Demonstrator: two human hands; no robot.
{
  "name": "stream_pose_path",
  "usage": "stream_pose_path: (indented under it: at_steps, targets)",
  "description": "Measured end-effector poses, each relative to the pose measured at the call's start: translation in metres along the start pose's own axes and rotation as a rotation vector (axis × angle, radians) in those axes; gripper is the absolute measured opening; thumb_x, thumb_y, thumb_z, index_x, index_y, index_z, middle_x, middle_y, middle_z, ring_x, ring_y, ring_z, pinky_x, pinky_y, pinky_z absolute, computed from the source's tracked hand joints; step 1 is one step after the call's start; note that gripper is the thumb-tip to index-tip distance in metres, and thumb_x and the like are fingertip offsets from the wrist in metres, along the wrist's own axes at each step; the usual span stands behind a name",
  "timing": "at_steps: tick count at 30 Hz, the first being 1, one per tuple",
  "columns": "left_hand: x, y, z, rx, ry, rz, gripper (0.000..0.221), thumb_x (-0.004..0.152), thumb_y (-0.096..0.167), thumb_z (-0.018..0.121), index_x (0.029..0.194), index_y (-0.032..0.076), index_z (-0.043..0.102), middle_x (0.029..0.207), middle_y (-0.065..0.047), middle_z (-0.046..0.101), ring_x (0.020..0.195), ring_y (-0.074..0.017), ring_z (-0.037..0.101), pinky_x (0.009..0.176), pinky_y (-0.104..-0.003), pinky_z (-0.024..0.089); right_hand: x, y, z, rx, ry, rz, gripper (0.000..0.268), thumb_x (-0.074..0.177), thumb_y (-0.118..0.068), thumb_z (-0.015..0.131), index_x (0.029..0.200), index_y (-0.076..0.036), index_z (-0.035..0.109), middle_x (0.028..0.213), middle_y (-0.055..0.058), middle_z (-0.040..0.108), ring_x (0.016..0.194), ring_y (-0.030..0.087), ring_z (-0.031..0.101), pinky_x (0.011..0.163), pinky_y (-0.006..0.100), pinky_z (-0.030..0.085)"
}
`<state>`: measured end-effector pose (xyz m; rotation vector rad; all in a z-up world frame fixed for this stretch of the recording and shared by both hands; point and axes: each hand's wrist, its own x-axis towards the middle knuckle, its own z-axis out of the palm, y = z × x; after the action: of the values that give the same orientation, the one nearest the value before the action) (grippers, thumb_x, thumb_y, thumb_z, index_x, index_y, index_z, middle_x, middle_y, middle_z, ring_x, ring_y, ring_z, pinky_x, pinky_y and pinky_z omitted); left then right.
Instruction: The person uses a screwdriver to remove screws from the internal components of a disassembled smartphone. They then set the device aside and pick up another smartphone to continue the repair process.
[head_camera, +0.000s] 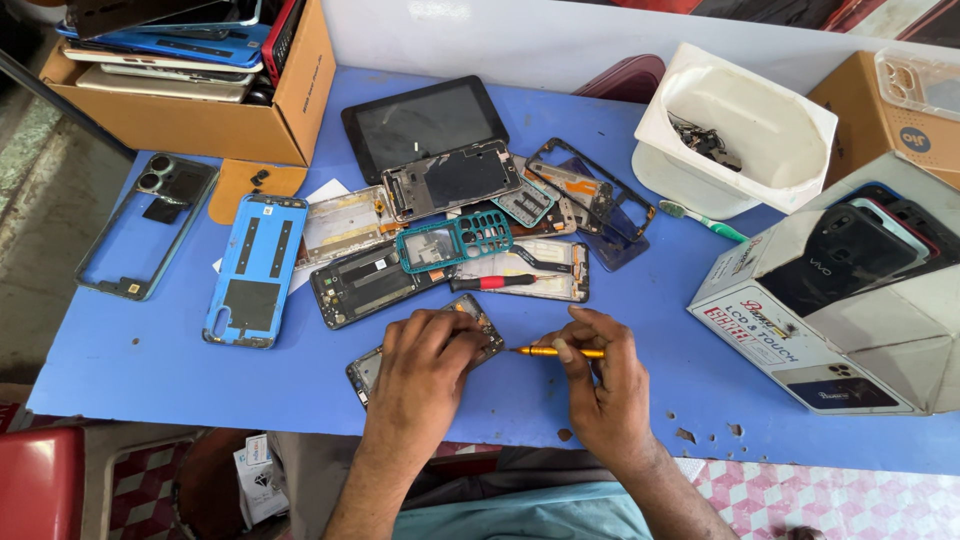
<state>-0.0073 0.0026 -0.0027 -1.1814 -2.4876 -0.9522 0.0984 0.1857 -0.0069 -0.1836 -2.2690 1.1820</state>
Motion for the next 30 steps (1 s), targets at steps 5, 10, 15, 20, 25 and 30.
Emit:
stream_pose_path:
  at_steps: [5, 10, 15, 20, 25, 30]
  targets:
    - [0.001, -0.001, 0.002, 0.046, -0.046, -0.013, 0.024, 0.075, 0.001, 0.074, 0.096, 0.013, 0.074, 0.110, 0.001, 0.066, 0.107, -0.0203, 0.061, 0.090, -0.043, 0.045, 0.000, 0.001, 0.001, -0.038, -0.002, 0.011, 0.032, 0.100, -0.002, 0.061, 0.129, 0.000, 0.049, 0.096, 0.012, 0.072, 0.093, 0.022, 0.078, 0.079, 0.033, 0.062]
    - [0.005, 0.003, -0.001, 0.123, -0.041, 0.054, 0.022, 0.077, 0.005, 0.070, 0.097, 0.013, 0.075, 0.109, -0.002, 0.066, 0.106, -0.0219, 0.060, 0.091, -0.044, 0.046, 0.001, -0.001, 0.000, -0.038, 0.005, 0.008, 0.032, 0.100, -0.002, 0.061, 0.129, 0.000, 0.049, 0.096, 0.012, 0.072, 0.092, 0.021, 0.077, 0.079, 0.033, 0.061]
    - [0.013, 0.003, -0.006, 0.155, -0.163, 0.110, 0.019, 0.081, 0.010, 0.067, 0.099, 0.014, 0.074, 0.107, -0.002, 0.065, 0.101, -0.0225, 0.060, 0.089, -0.041, 0.048, 0.001, -0.001, -0.001, -0.036, 0.018, -0.021, 0.033, 0.099, 0.001, 0.060, 0.130, 0.002, 0.049, 0.096, 0.014, 0.073, 0.090, 0.021, 0.076, 0.080, 0.033, 0.061]
    - [0.020, 0.006, -0.008, 0.194, -0.097, 0.285, 0.017, 0.081, 0.012, 0.067, 0.097, 0.010, 0.071, 0.113, -0.002, 0.066, 0.113, -0.0201, 0.061, 0.094, -0.036, 0.051, 0.003, -0.007, 0.000, -0.030, 0.094, -0.010, 0.028, 0.101, 0.004, 0.057, 0.128, 0.002, 0.048, 0.089, 0.012, 0.074, 0.084, 0.020, 0.077, 0.074, 0.030, 0.059]
    - [0.026, 0.000, -0.008, 0.166, -0.119, 0.395, 0.015, 0.081, 0.013, 0.066, 0.095, 0.011, 0.070, 0.113, -0.002, 0.067, 0.115, -0.0204, 0.062, 0.094, -0.035, 0.052, 0.002, -0.007, -0.001, 0.021, 0.119, -0.017, 0.027, 0.104, 0.005, 0.052, 0.130, 0.003, 0.045, 0.090, 0.012, 0.073, 0.088, 0.018, 0.078, 0.077, 0.028, 0.060]
    - [0.027, -0.002, -0.007, 0.107, -0.104, 0.389, 0.015, 0.082, 0.014, 0.066, 0.096, 0.012, 0.071, 0.111, -0.001, 0.067, 0.108, -0.0183, 0.063, 0.088, -0.035, 0.052, 0.000, -0.001, 0.000, -0.104, 0.143, 0.052, 0.030, 0.100, 0.003, 0.061, 0.128, 0.001, 0.050, 0.080, 0.011, 0.070, 0.067, 0.017, 0.065, 0.067, 0.028, 0.054]
